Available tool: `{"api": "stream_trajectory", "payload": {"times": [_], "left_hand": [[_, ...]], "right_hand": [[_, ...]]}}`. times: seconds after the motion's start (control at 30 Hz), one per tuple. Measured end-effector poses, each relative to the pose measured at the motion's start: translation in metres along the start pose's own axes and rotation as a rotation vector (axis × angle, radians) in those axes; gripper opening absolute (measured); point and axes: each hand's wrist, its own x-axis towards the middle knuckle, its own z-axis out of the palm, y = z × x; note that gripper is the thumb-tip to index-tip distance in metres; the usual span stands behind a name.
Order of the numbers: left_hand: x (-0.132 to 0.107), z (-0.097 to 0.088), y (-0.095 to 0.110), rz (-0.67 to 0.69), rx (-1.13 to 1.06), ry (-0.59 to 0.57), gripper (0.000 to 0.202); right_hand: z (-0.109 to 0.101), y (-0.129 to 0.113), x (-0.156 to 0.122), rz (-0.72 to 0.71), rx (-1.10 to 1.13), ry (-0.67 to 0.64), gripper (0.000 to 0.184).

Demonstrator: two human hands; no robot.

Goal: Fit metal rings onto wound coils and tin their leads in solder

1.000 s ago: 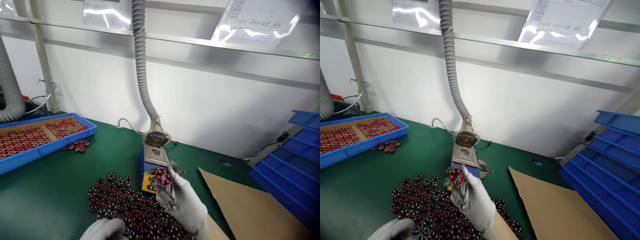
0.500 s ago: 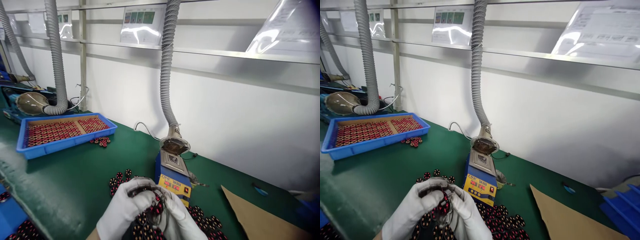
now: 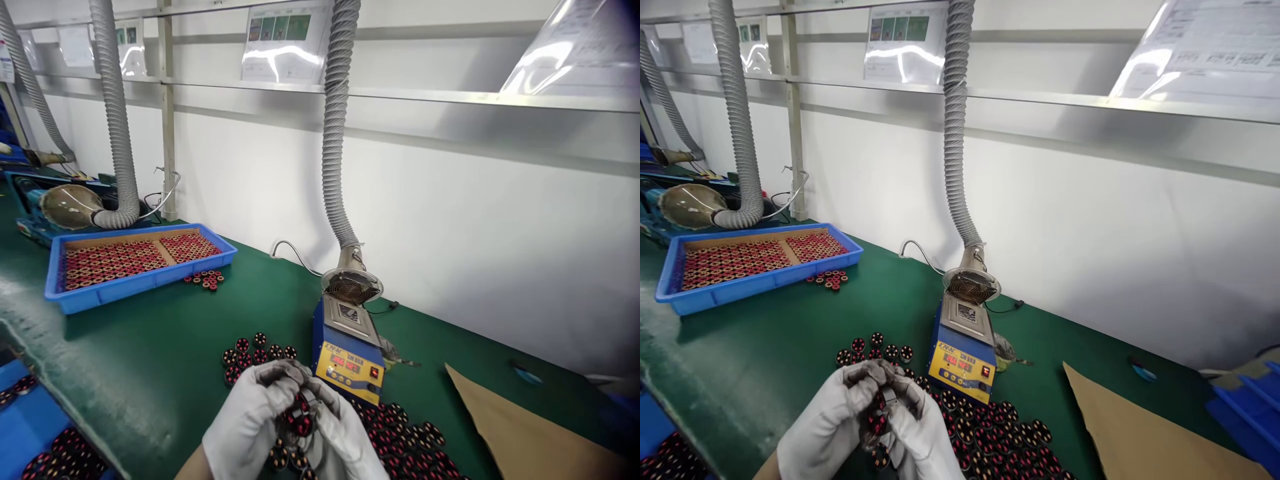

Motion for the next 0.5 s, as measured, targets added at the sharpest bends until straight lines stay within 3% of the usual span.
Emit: {"api": "stream_trajectory", "payload": {"times": [0.1,0.17,0.27,0.37,0.43,0.5], "left_hand": [[0.004,-0.009,0.007,0.164,-0.138,0.084,0.030],[0.000,-0.020,0.010,0.336,-0.024,0.161,0.025],[-0.018,-0.038,0.009,0.605,0.589,0.174,0.026],[-0.038,-0.051,0.004,0.865,1.356,-0.042,0.042],[-0.046,-0.055,0.000,1.000,1.715,-0.126,0.029],[-0.051,-0.060,-0.001,1.063,1.927,-0.080,0.018]], "right_hand": [[0.001,0.001,-0.007,0.029,0.042,-0.009,0.037],[0.001,0.002,-0.011,0.027,0.102,0.030,0.040],[-0.003,0.005,-0.008,0.017,0.129,0.048,0.043],[-0.009,0.016,0.001,0.024,0.077,0.017,0.044],[-0.009,0.032,0.005,0.025,0.057,0.047,0.042],[-0.002,0.052,0.005,0.027,0.019,0.093,0.037]]}}
